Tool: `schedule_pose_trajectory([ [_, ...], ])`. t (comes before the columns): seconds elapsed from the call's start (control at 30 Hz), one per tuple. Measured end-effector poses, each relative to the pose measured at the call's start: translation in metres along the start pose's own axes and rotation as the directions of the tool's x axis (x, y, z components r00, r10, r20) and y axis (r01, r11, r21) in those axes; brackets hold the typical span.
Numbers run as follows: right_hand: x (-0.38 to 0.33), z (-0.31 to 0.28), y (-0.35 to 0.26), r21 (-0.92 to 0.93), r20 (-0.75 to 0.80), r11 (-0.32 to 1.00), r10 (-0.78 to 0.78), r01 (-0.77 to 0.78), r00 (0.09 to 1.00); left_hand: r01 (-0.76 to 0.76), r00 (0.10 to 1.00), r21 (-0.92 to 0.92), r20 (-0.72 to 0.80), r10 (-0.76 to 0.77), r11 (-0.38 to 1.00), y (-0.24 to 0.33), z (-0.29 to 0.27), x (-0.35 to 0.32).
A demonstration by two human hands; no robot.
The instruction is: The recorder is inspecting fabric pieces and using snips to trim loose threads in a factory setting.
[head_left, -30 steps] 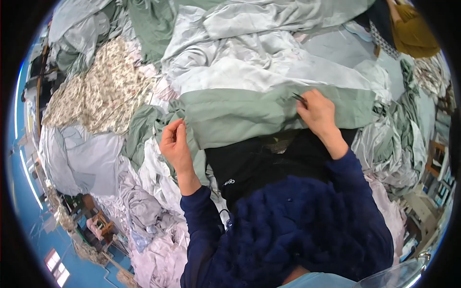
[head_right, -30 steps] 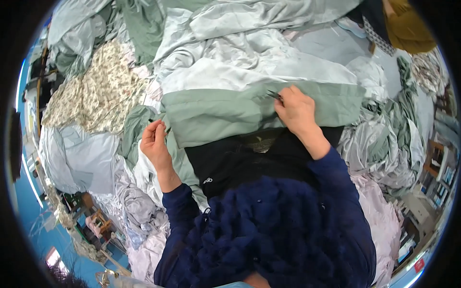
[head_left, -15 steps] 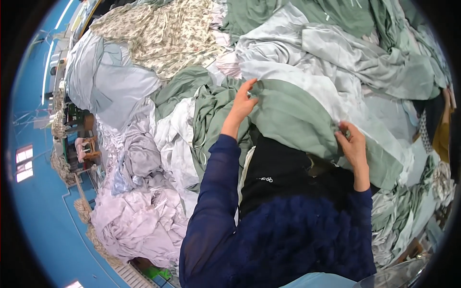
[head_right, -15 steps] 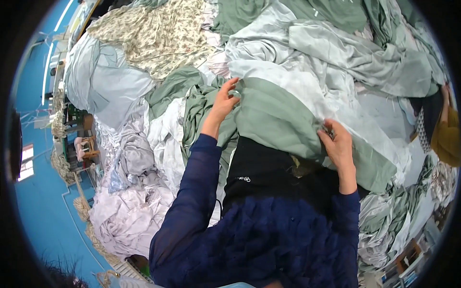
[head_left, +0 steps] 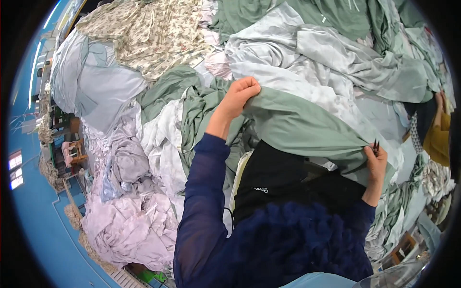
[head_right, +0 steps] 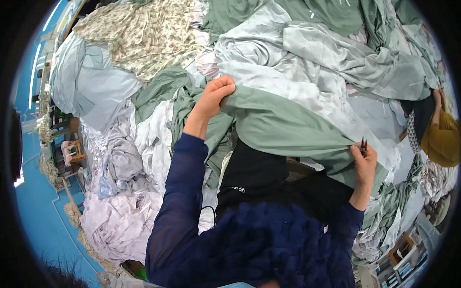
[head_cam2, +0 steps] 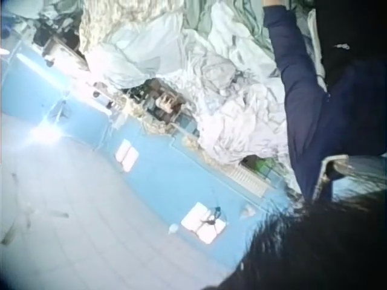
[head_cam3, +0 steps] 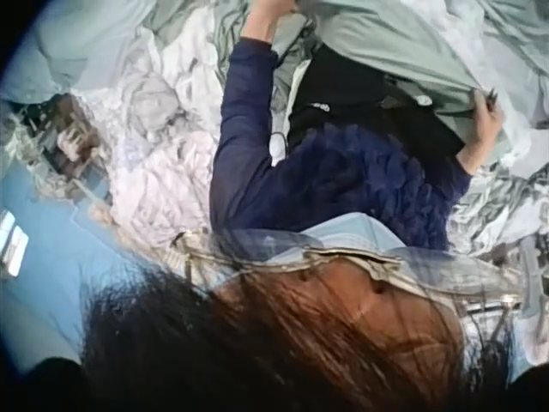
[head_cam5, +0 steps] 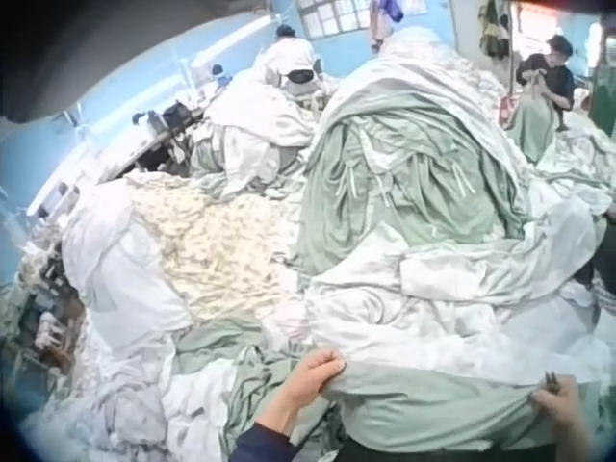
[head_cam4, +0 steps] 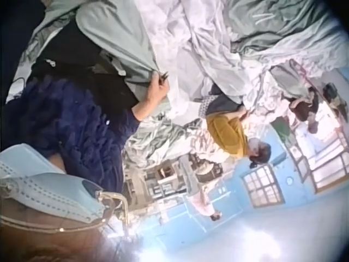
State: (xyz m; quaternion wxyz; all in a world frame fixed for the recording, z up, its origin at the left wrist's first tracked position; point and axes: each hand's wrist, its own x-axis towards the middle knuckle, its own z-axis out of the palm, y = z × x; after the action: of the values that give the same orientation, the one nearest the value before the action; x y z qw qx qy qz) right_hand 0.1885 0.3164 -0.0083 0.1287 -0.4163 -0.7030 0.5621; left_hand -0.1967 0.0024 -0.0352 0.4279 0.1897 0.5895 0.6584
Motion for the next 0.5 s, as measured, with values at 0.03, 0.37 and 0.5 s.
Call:
schedule_pose_trajectory([
  [0.03, -0.001, -0.01, -0.003, -0.008, -0.024, 1.0, 0.003, -0.003, 1.0, 0.011, 1.0, -0.059, 0.001, -0.011, 0.998, 0.005, 0.008, -0.005],
  [0.37, 0.054, -0.027, -0.009, -0.451, -0.115, 0.883, -0.202, 0.13, 0.973, 0.193, 0.968, 0.108, 0.143, -0.207, 0.975, 0.04, 0.09, -0.059],
  [0.5, 0.03, 0.045, -0.051, -0.552, -0.283, 0.766, -0.543, 0.329, 0.791, 0.207, 0.977, -0.194, -0.015, -0.214, 0.959, 0.02, 0.118, -0.066],
])
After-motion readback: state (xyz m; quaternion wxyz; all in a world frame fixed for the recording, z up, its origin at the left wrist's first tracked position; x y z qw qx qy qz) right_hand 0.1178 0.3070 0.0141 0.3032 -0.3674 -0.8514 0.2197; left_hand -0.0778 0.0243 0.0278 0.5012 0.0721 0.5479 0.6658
